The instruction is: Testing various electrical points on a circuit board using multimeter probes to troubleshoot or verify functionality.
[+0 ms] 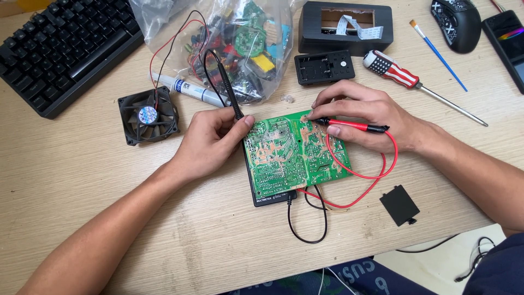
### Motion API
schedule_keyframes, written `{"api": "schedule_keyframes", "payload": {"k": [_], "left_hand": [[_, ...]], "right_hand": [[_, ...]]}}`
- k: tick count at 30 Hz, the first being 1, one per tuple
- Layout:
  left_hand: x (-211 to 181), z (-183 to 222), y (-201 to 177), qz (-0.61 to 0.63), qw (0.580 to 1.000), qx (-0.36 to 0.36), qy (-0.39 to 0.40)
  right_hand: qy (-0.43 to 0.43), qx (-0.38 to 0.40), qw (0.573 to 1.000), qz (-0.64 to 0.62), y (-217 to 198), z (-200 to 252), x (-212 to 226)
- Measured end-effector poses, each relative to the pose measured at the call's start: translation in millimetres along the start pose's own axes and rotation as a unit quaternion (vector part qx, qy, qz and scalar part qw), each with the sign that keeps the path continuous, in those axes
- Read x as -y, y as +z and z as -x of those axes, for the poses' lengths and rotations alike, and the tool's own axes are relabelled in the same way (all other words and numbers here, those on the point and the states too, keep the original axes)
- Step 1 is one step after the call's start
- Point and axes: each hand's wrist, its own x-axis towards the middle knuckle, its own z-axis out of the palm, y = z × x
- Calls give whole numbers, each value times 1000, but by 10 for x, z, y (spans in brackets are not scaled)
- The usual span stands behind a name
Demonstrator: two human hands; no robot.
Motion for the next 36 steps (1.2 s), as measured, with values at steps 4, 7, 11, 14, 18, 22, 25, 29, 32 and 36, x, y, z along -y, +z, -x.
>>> {"api": "schedule_keyframes", "payload": {"k": [4,7,11,14,18,22,25,29,32,36], "left_hand": [[-13,3,-3,4,1000,5,-5],[-11,-1,-4,7,1000,6,-4],[128,-43,-5,42,999,12,8],[206,-71,-8,85,996,19,16],[206,-67,0,86,996,19,17],[200,-66,5,91,995,20,17],[213,-69,-4,81,996,19,13],[226,-68,1,86,996,18,14],[235,-69,4,89,996,18,14],[220,-65,-2,85,996,20,11]], "right_hand": [[-2,1,1000,0,4,-5,-4],[-9,-1,1000,10,0,-24,0],[20,-14,1000,-4,48,-4,-26],[51,-34,998,-24,65,-5,-31],[55,-35,997,-28,76,0,-27],[55,-37,998,-22,78,5,-30],[51,-40,998,-20,76,1,-39],[48,-42,998,-19,70,6,-42],[47,-42,998,-16,73,5,-40],[49,-42,998,-19,84,18,-52]]}}
